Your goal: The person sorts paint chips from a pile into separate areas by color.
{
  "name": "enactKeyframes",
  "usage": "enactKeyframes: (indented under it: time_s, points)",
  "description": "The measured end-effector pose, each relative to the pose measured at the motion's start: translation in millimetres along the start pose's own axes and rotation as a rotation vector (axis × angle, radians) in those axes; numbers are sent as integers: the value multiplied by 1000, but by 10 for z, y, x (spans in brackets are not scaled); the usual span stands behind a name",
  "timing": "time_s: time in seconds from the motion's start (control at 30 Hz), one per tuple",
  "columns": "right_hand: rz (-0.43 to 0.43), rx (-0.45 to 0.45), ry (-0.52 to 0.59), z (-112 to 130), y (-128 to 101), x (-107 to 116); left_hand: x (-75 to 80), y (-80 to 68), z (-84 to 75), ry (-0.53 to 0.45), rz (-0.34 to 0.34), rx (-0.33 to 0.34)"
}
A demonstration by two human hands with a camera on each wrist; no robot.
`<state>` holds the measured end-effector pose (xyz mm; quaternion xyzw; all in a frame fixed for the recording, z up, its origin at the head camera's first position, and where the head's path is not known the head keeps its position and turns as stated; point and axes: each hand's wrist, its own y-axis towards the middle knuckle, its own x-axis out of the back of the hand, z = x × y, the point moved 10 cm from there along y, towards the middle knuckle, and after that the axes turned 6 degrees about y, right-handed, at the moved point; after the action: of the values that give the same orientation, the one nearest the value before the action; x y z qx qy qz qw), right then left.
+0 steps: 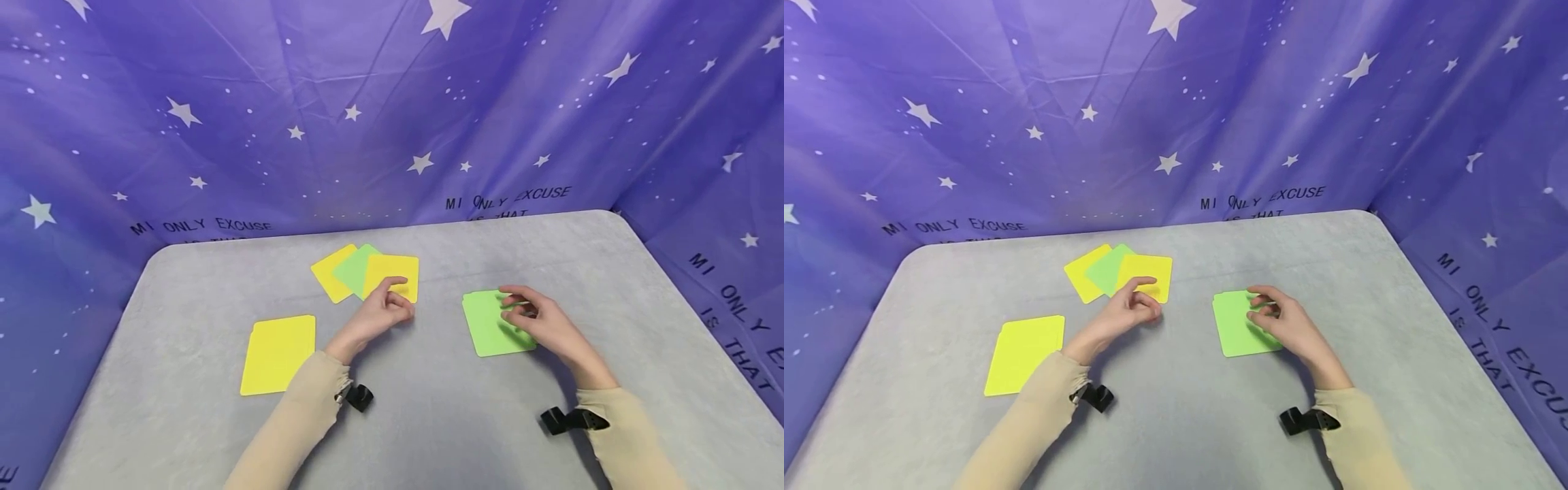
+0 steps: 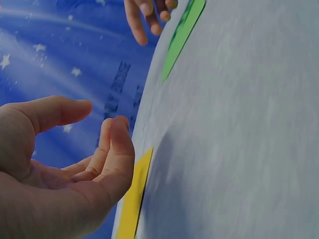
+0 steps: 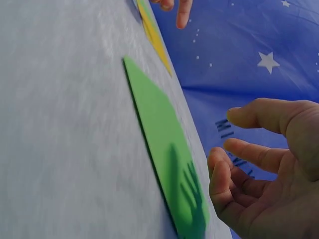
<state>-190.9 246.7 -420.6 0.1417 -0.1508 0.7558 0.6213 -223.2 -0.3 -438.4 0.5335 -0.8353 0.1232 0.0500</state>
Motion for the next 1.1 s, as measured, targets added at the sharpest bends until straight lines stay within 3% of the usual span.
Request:
enactKeyframes:
  time_s: [0.23,0.63,1.1]
  points:
    - [24,6,70,111,132,-217,328,-57,45,53,-52,33]
    - [69,27,213,235,364,-649,728,-30,143,39,-153,81]
    - [83,-132,424,234,688,-1071,877,34,263,9,-153,143]
